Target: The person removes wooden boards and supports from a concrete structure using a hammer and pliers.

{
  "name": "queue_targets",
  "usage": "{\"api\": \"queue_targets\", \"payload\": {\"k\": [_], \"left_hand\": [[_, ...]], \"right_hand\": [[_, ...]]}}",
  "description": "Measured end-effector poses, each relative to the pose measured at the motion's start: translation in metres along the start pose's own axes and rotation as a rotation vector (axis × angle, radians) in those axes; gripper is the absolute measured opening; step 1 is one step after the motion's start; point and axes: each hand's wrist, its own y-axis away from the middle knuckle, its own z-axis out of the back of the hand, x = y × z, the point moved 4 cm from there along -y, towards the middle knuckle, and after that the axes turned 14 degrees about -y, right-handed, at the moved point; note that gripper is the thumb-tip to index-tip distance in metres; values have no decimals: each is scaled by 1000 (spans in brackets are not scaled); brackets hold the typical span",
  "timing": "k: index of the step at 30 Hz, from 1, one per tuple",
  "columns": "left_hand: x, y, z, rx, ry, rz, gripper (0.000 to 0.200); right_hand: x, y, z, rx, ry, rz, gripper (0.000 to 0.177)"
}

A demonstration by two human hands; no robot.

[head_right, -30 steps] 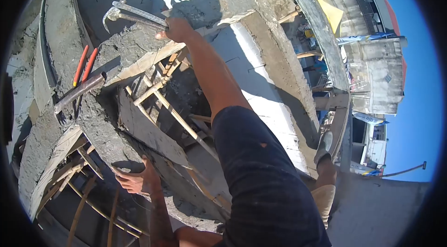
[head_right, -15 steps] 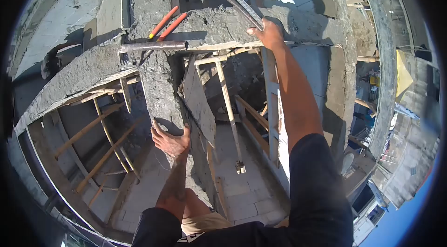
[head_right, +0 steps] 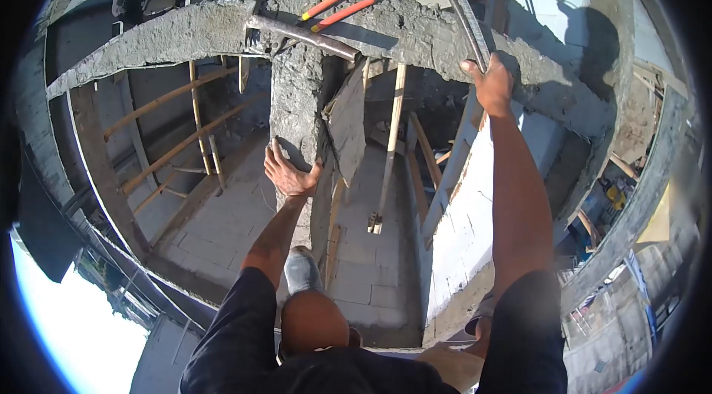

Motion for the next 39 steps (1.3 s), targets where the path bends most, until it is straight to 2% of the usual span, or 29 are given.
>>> {"api": "queue_targets", "payload": {"k": [2, 6, 7, 12, 13, 14, 15, 17, 19, 20, 22, 24, 26, 29, 34, 36, 39], "left_hand": [[1, -1, 0, 79, -15, 43, 101], [1, -1, 1, 32, -18, 2, 101], [0, -3, 5, 41, 5, 19, 99], [5, -3, 0, 167, 55, 63, 98], [14, -8, -2, 255, 159, 133, 93], [15, -36, 13, 133, 103, 146, 90], [17, -80, 32, 3, 233, 175, 85], [18, -186, 65, -374, 372, 18, 70], [11, -284, 74, -413, 335, -185, 53], [3, -317, 71, -431, 166, -288, 49], [-1, -361, 33, -308, 110, -485, 41], [-14, -365, 25, 21, -65, -416, 36], [-15, -360, 23, -189, -26, -399, 36], [-20, -354, 30, -243, -89, -408, 36], [-24, -357, 33, -262, -125, -392, 33], [-25, -355, 37, -201, -76, -393, 32], [-28, -351, 38, -215, -63, -418, 32]], "right_hand": [[0, 1, -1, -22, 47, -39, 55], [4, 2, 0, -58, -23, 88, 51], [7, 3, 0, -67, -46, 64, 49], [6, 2, 1, -115, -70, 94, 46], [9, 0, 3, -115, -152, 81, 45], [9, 5, 3, -110, -229, 49, 43], [7, 5, 1, -155, -236, 85, 39], [8, 6, 2, -113, -210, 71, 41], [4, 7, 2, -120, -58, 55, 47], [17, 7, 5, -96, -31, -5, 47], [12, 6, 4, -94, -65, -31, 49], [8, 8, 3, -117, -4, -38, 48], [9, 6, 6, -137, 28, -87, 49], [13, 8, 6, -106, 33, -104, 52], [9, 6, 3, -113, -48, -116, 53], [7, 10, 6, -132, -33, -120, 54], [17, 8, 9, -35, 17, -189, 58]]}}
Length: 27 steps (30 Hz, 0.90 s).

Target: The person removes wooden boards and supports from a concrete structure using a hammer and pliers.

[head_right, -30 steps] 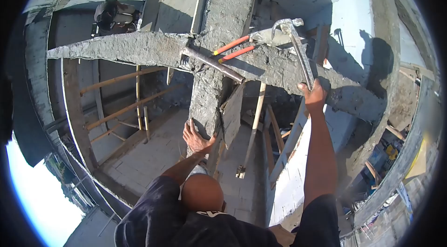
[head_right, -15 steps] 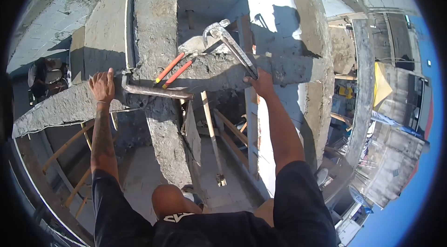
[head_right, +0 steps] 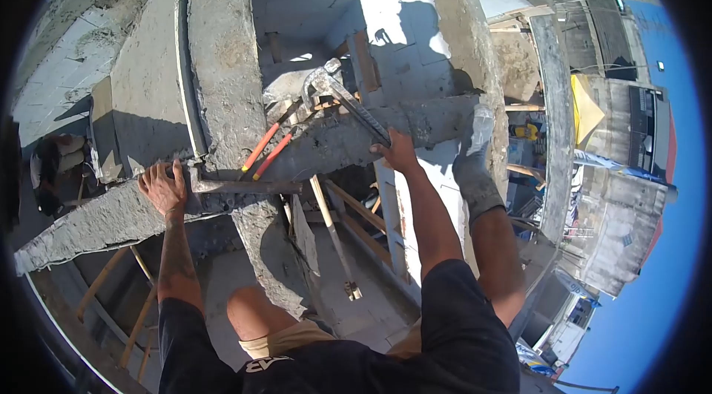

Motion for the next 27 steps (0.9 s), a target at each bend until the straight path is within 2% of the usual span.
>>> {"api": "queue_targets", "payload": {"k": [2, 4, 5, 6, 7, 8, 9, 10, 11, 12, 13, 15, 18, 22, 23, 24, 25, 26, 27], "left_hand": [[4, -4, 5, -14, 17, 21, 34], [5, -4, 3, -3, -6, 43, 35], [3, -6, 7, 8, -22, 63, 35], [2, -7, 9, 68, -34, 73, 36], [2, -9, 10, 124, -37, 83, 37], [3, -8, 6, 98, -15, 87, 37], [4, -9, 5, 112, -23, 98, 36], [4, -12, 6, 123, -14, 110, 35], [4, -11, 6, 140, -4, 125, 34], [5, -10, 4, 112, 7, 136, 31], [5, -10, 1, 124, -4, 158, 31], [6, -10, -1, 104, 53, 149, 36], [8, -10, -3, 114, 26, 171, 37], [7, -10, -3, 141, 32, 183, 40], [8, -12, -3, 125, 44, 177, 41], [9, -12, -3, 118, 45, 180, 41], [11, -13, -3, 123, 35, 201, 41], [11, -13, -4, 132, 53, 192, 39], [10, -13, -4, 143, 71, 184, 37]], "right_hand": [[8, 0, 1, 57, 14, -110, 64], [-5, 0, -4, 54, 19, -91, 70], [-12, 0, -5, 40, 45, -91, 61], [-1, 2, -3, 15, -39, -64, 36], [2, 8, -6, 7, -57, -83, 35], [4, 6, -3, -8, -66, -89, 33], [18, 9, -2, -5, -43, -206, 31], [28, 14, -4, -55, -187, -215, 30], [39, 16, -5, -95, -89, -214, 28], [32, 18, -13, -138, -133, -117, 25], [43, 14, -16, -139, -234, -102, 24], [64, -1, -16, -33, -254, -238, 23], [94, -39, -12, -43, -196, -201, 22], [181, -123, -11, -45, -451, 169, 17], [190, -154, -20, -1, -500, 149, 14], [227, -177, -22, -9, -512, 280, 12], [242, -202, -32, 4, -497, 320, 13], [269, -221, -38, 10, -519, 252, 15], [272, -253, -51, -28, -409, 393, 18]]}}
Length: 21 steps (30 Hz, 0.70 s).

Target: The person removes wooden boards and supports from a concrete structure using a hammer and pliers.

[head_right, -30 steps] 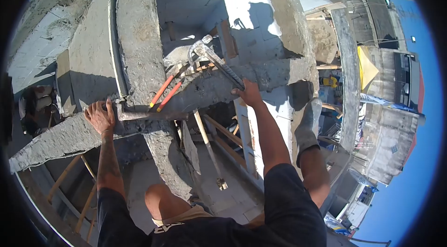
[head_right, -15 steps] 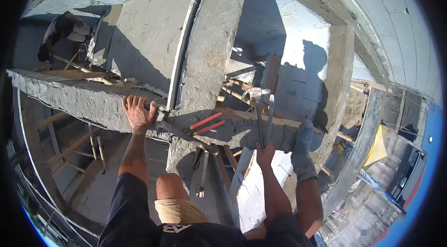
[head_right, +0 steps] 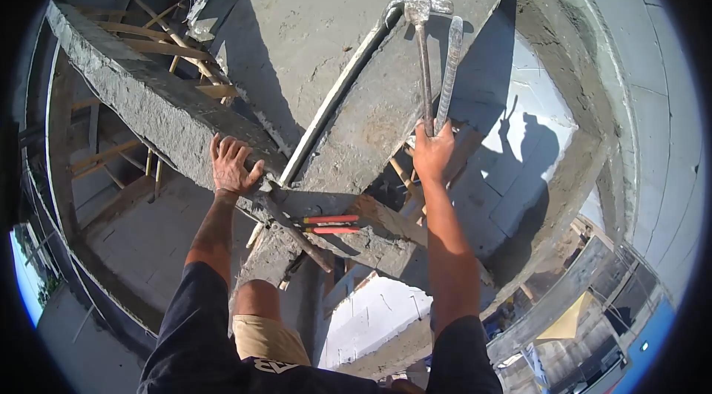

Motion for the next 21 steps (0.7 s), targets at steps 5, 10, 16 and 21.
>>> {"api": "queue_targets", "payload": {"k": [5, 10, 16, 21], "left_hand": [[4, 0, -3, -8, 37, 5, 40], [7, -1, -2, 86, 9, 28, 39], [9, 0, -7, 98, 12, 59, 43], [10, 6, -13, 70, 12, 69, 49]], "right_hand": [[14, -89, -44, 4, 161, 112, 29], [3, -97, -57, 4, 318, 143, 40], [-7, -104, -53, 17, 378, 66, 51], [5, -109, -53, 175, 340, 22, 54]]}}
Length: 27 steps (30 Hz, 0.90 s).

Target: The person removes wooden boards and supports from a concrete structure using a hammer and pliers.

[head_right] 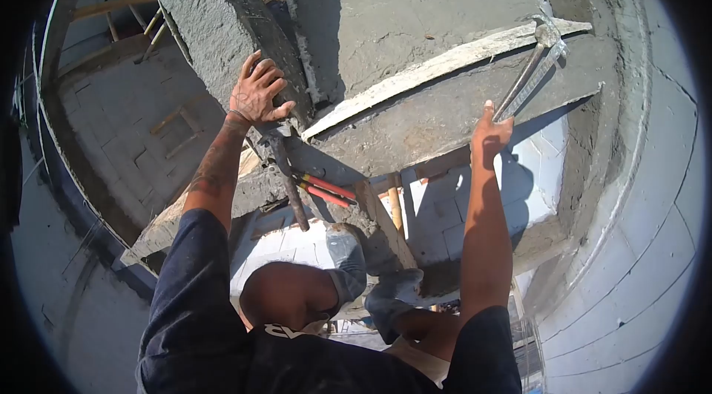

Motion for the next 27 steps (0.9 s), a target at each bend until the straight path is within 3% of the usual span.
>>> {"api": "queue_targets", "payload": {"k": [5, 7, 13, 15, 19, 20, 21, 24, 26, 27], "left_hand": [[1, 1, 1, -32, 82, 31, 41], [3, 2, 0, -31, 76, 28, 40], [4, 3, 6, -78, 123, 46, 40], [4, 2, 6, -34, 67, 29, 41], [5, 5, 5, -23, 121, 43, 43], [6, 3, 5, 83, 149, 36, 44], [6, 6, 7, -12, 112, 38, 44], [10, 6, 11, 63, 122, -7, 46], [10, 8, 14, 98, 126, -26, 48], [6, 10, 8, 31, 101, 2, 48]], "right_hand": [[-26, -24, 1, 157, 4, -16, 49], [-24, -21, 2, 253, -14, -137, 51], [-24, -24, -1, 165, 9, -89, 50], [-26, -23, 2, 253, 16, -96, 45], [-16, -19, 1, 178, 80, -58, 39], [-34, -28, 0, 162, 69, -40, 39], [-29, -25, 0, 165, 2, -29, 36], [-1, -6, 4, 205, -61, -187, 33], [-10, -10, 3, 238, -125, -177, 34], [-12, -13, 2, 291, -128, -208, 43]]}}
